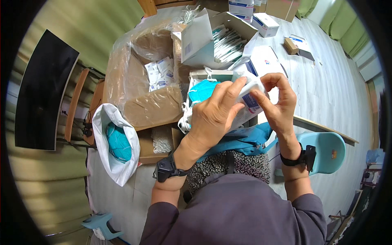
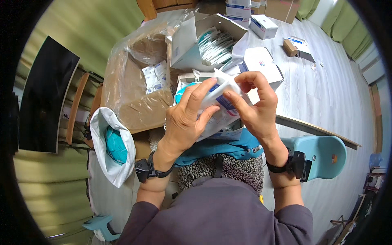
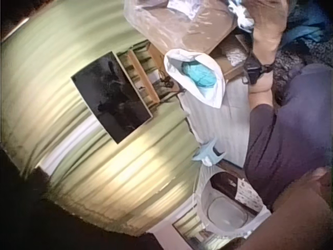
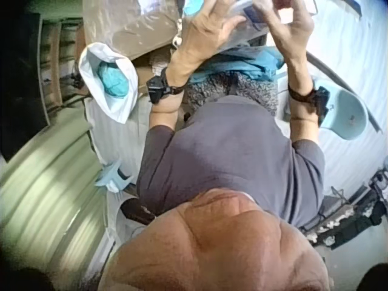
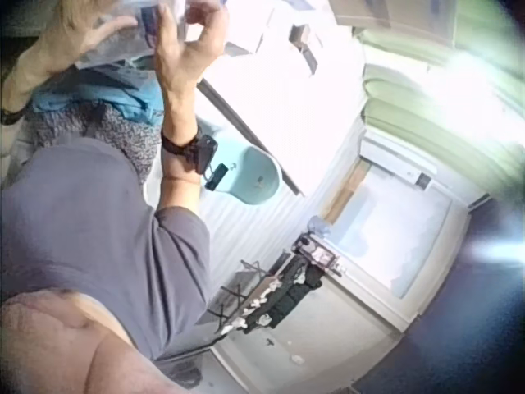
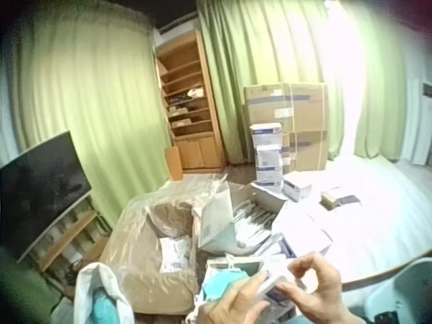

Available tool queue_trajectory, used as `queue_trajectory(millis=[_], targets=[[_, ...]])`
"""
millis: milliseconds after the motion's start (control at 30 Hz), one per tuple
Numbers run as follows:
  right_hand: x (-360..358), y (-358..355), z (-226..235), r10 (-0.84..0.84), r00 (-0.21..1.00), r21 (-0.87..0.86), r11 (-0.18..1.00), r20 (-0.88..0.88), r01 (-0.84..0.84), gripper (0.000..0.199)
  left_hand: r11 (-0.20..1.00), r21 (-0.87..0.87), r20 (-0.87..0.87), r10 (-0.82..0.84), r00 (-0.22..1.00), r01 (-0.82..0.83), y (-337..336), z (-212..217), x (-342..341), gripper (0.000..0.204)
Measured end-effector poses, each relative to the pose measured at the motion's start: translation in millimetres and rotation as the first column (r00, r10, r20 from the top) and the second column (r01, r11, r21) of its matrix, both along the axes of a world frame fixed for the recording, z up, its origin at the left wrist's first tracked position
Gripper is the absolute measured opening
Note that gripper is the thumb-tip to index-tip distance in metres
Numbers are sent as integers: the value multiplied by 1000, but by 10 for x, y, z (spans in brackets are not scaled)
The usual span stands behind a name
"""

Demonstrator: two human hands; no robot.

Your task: Sort face masks from large boxes into smaller containers and organize medical supplies.

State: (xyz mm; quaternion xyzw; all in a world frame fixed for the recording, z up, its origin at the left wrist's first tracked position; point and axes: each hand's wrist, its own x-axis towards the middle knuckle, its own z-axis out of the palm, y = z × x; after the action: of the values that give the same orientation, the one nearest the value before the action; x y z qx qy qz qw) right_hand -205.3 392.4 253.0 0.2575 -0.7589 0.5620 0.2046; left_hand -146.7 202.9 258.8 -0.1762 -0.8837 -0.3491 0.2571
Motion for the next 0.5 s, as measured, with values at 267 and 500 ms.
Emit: queue_trajectory(millis=[267,500], targets=[[-110,118,-11,211,971,-108,974,110,-199,15,998,-20,125,-53,991,56,68,88,-130,37],[-63,83,94,115,973,163,983,-201,-82,10,943,165,207,-319,925,288,91,-103,-243,22]])
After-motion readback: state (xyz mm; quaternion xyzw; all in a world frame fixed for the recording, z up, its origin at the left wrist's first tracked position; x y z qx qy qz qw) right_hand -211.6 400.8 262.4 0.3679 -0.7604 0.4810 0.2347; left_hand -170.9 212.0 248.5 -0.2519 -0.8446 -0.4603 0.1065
